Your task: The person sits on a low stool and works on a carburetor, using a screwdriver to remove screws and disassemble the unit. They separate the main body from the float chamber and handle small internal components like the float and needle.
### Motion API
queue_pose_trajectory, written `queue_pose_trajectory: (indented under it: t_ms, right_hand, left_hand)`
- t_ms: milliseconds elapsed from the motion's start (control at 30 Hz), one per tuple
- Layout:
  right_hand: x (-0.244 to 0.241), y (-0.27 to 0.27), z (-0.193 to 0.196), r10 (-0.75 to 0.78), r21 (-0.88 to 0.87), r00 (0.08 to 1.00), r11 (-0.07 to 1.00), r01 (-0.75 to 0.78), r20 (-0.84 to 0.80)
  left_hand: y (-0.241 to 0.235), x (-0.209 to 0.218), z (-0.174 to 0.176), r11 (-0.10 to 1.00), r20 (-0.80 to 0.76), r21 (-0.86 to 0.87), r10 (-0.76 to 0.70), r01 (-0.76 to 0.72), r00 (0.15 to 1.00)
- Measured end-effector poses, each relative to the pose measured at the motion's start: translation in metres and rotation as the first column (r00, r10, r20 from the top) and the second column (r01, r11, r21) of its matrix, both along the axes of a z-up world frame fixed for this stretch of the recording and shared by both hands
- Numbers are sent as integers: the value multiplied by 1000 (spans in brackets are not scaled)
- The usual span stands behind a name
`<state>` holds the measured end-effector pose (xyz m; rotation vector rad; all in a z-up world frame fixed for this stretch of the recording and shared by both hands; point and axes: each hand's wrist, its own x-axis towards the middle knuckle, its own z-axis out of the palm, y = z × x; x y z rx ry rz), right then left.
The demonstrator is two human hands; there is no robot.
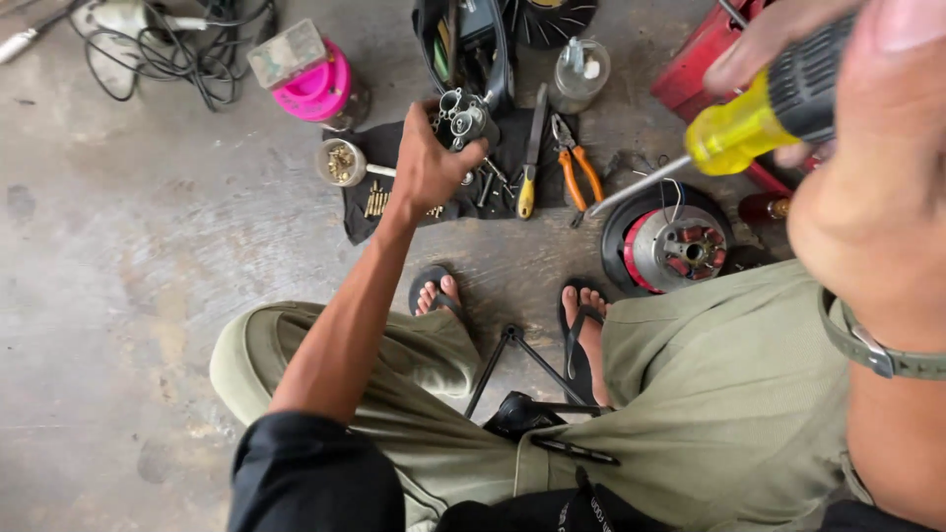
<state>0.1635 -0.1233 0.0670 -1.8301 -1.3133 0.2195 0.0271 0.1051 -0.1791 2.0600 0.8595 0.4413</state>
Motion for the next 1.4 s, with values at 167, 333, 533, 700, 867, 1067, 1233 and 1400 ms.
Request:
queue_pose_trajectory:
  t_ms: [167,333,533,700,867,1067,1233,1400]
  right_hand:
    - [-17,16,15,17,52,998,999,-15,-53]
    - [-15,11,-9,132,364,973,930,-56,-188]
    - [-28,14,-4,-86,356,983,934,22,165]
    - [-27,19,-15,-82,389,949,920,-44,303]
    - [-37,25,-14,15,384,945,912,-147,328]
    - [-43,34,-27,207,529,958,800,-282,198]
    - [-40,35,-28,351,473,924,795,-379,151]
    - [-51,43,-19,266,417,951,856,-307,155]
  left_hand:
    - [-38,-36,99,981,124,67,-190,183,974]
    - [-64,-48,115,968,249,-188,-114,163,962]
    - [-65,-49,116,974,288,31,-225,226,931]
    - [-64,-52,126,973,221,79,-231,219,948]
    - [-63,-52,126,961,203,185,-244,208,948]
    - [-60,-55,127,956,118,220,-225,195,967]
    - [-60,-54,124,965,144,220,-179,144,973]
    - [-59,-54,127,980,155,164,-142,117,978]
